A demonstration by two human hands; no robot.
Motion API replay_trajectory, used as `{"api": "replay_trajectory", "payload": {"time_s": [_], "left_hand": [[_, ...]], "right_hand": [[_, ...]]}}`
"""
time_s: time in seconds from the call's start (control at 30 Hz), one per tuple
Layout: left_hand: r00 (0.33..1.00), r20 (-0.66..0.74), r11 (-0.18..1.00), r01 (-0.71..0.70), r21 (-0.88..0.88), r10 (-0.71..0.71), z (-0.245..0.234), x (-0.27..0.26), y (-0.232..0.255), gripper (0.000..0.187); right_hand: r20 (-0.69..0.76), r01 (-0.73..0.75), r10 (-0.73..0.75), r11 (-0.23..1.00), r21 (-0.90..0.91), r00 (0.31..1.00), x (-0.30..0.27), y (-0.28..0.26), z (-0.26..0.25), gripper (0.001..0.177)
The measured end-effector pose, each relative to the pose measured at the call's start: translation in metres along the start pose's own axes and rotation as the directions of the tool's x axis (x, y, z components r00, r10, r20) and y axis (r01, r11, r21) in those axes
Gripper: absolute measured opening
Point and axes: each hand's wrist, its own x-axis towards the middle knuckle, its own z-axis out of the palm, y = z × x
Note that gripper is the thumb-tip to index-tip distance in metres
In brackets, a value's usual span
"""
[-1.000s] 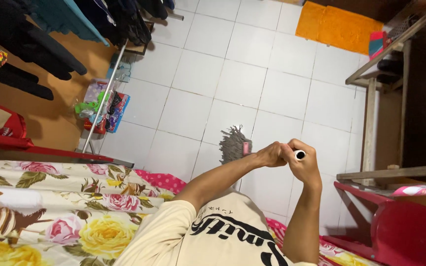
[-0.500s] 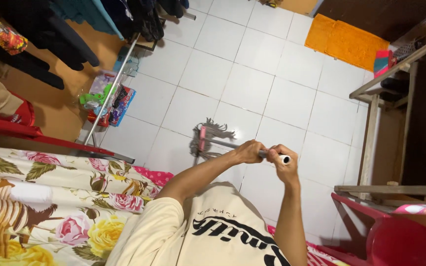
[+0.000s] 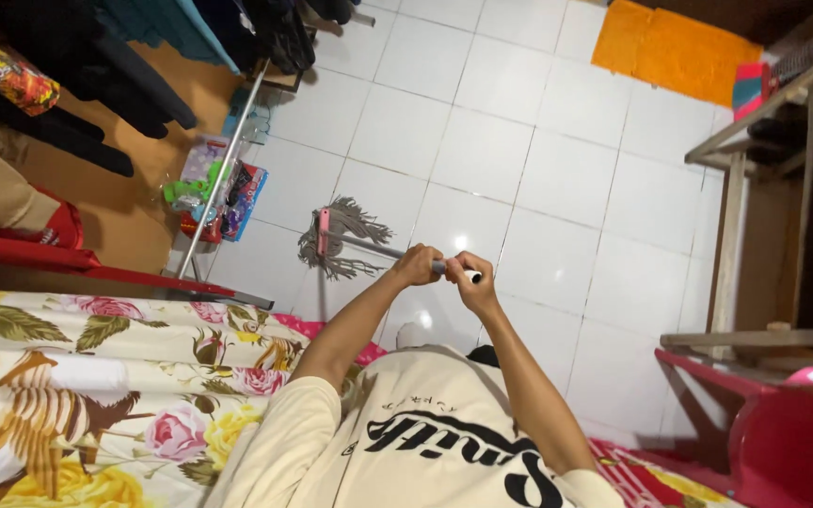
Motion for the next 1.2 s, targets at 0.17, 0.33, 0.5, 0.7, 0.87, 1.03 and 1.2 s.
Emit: {"api": "replay_trajectory", "payload": {"time_s": [0.17, 0.33, 0.5, 0.7, 0.87, 1.03, 1.2], "left_hand": [[0.996, -0.083, 0.999, 0.02, -0.045, -0.024, -0.001, -0.001, 0.046, 0.009], [0.992, -0.112, 0.974, -0.074, -0.213, 0.05, 0.03, 0.01, 0.121, 0.016], [0.993, -0.027, 0.939, -0.118, -0.322, 0.116, 0.075, 0.028, 0.204, 0.015], [0.948, 0.019, 0.874, -0.284, -0.395, 0.316, 0.142, 0.06, 0.29, 0.013], [0.874, -0.017, 0.703, -0.402, -0.587, 0.486, 0.187, 0.082, 0.336, 0.018], [0.836, 0.251, 0.681, -0.186, -0.708, 0.488, 0.205, 0.104, 0.334, 0.02], [0.801, 0.354, 0.706, -0.116, -0.699, 0.482, 0.197, 0.103, 0.339, 0.021]], "right_hand": [[-0.02, -0.032, 0.032, 0.999, 0.01, 0.999, -0.004, -0.018, -0.03, 0.037], [0.0, 0.0, 0.0, 0.998, -0.06, 1.0, -0.028, -0.052, -0.093, 0.038], [-0.124, -0.038, 0.024, 0.993, -0.113, 0.992, -0.068, -0.097, -0.162, 0.035], [-0.314, -0.09, 0.014, 0.97, -0.228, 0.949, -0.105, -0.173, -0.231, 0.037], [-0.365, -0.182, 0.059, 0.933, -0.311, 0.929, -0.125, -0.179, -0.264, 0.037], [-0.367, -0.168, 0.001, 0.89, -0.424, 0.93, -0.122, -0.177, -0.267, 0.028], [-0.421, -0.196, 0.029, 0.913, -0.359, 0.906, -0.123, -0.164, -0.273, 0.029]]}}
